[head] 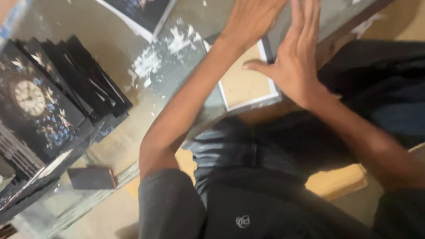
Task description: The person assembles small photo frames by hand on a glass table. They pick up a frame back, place a printed image of a clock into it, and press the edges to secure it. The person repeats this process for multiple frames, stacking the finished items on the table.
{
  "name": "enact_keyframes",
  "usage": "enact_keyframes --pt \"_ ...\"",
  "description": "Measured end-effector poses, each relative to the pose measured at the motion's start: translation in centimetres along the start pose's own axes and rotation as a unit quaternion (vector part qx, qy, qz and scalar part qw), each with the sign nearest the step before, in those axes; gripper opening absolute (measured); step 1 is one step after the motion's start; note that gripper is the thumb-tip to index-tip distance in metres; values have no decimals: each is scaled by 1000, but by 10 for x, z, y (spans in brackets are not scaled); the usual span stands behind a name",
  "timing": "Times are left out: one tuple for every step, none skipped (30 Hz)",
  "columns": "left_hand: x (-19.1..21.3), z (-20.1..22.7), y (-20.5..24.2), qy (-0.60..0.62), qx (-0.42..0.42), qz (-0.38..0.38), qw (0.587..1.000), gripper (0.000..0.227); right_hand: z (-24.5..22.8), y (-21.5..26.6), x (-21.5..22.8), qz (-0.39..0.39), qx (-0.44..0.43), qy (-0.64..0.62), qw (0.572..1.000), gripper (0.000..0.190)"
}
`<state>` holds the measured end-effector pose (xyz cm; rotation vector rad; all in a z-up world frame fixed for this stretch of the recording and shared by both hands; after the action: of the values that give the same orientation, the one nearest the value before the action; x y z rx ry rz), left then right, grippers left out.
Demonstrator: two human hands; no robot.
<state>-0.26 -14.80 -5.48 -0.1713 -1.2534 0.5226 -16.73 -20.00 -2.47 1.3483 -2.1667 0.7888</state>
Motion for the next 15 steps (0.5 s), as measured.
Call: enact_keyframes --pt "8 2 -6 -7 -38 69 997 43 -1 -6 1 4 0 7 1000 142" --pt "14 1 -11 64 -6 103 993 36 -3 -7 3 0 3 12 1000 144" --pt "19 0 -15 136 24 138 981 30 -4 -7 3 -4 6 16 1000 145" --pt "23 0 -19 210 55 175 960 25 -6 -6 3 -9 6 -9 1000 144" --pt "29 -6 -19 270 163 152 937 22 -8 -4 3 -14 6 -33 999 142" --pt "40 -14 -15 327 267 123 898 27 -11 -3 3 -20 6 -58 998 140" --pt "51 -18 -9 382 363 88 845 37 -15 -2 3 -59 10 -55 997 143" --pt "63 -12 -2 245 331 38 910 34 -18 1 3 -99 14 -51 994 145" --pt "73 -4 9 101 293 -13 951 32 -21 3 4 -138 18 -47 989 148" --pt "80 2 16 -48 255 -63 964 34 -22 3 5 -153 7 -33 988 147" --pt "81 3 18 -25 241 -93 966 41 -23 4 5 -167 -3 -18 986 146" --pt "82 4 25 -9 237 -121 964 50 -26 5 -1 -187 -4 -9 982 145" --pt "83 7 32 9 233 -148 961 59 -29 8 -3 -180 21 4 983 145" --pt "86 10 30 66 164 -125 976 44 -30 10 -2 -172 51 14 984 144" --pt "95 12 28 121 92 -101 983 39 -31 11 -2 -164 82 22 983 143"
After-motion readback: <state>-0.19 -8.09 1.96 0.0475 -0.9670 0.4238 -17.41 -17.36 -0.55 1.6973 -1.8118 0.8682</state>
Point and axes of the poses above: each hand's wrist, its own y-axis away from the middle knuckle, its own x-axis out of the back of the hand, z = x × y, the point moved 2 cm from there along -y, towards the middle knuckle, and after that the axes turned 5 degrees about -y, right-handed, at the moved point
